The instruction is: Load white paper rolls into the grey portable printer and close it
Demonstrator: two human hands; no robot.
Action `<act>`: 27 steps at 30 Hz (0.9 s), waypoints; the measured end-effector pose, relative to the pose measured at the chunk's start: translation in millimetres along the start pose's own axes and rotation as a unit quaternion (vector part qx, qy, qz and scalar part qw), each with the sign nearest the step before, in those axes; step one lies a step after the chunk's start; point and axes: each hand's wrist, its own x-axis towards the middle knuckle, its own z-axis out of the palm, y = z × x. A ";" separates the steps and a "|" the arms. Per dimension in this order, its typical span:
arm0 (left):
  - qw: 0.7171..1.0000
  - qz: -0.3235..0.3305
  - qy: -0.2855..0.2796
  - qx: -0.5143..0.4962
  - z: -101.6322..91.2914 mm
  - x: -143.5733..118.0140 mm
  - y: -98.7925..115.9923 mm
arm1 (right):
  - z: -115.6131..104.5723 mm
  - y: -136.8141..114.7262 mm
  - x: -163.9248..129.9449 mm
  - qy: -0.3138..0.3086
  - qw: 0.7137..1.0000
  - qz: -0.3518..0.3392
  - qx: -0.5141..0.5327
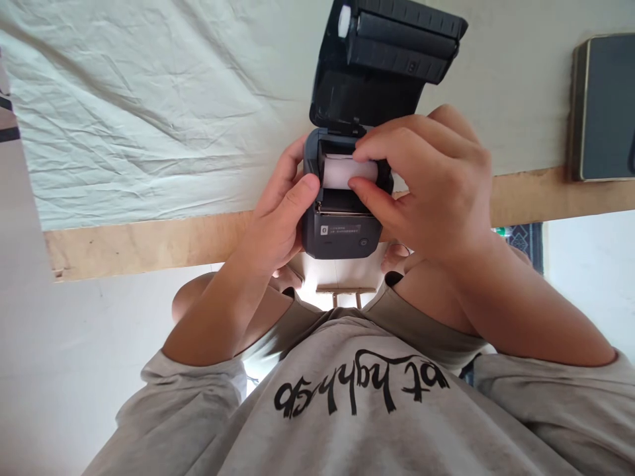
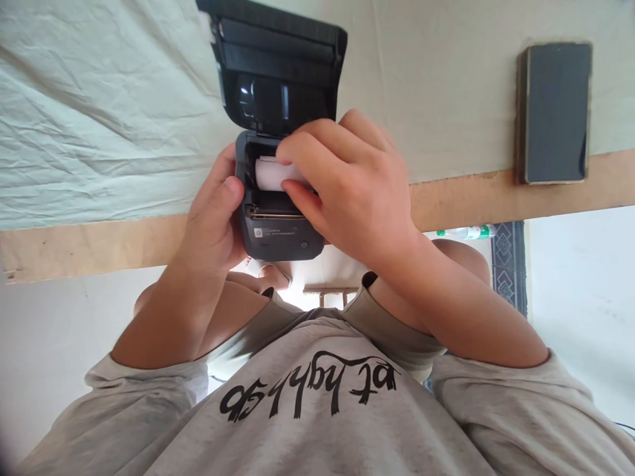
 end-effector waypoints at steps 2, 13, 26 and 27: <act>1.000 0.003 0.000 -0.005 0.7 0.2 0.0 | -0.1 -0.3 0.0 0.008 1.000 -0.013 -0.009; 1.000 -0.011 -0.014 -0.016 -0.7 -1.1 0.8 | -2.5 -2.1 4.0 -0.055 0.998 -0.011 -0.007; 0.999 -0.015 -0.022 -0.025 0.6 -1.8 1.7 | -8.1 -4.6 3.3 -0.054 0.998 0.002 0.028; 0.999 -0.024 -0.023 -0.020 0.9 -2.2 2.0 | -8.6 -4.3 3.6 -0.052 0.998 0.007 0.037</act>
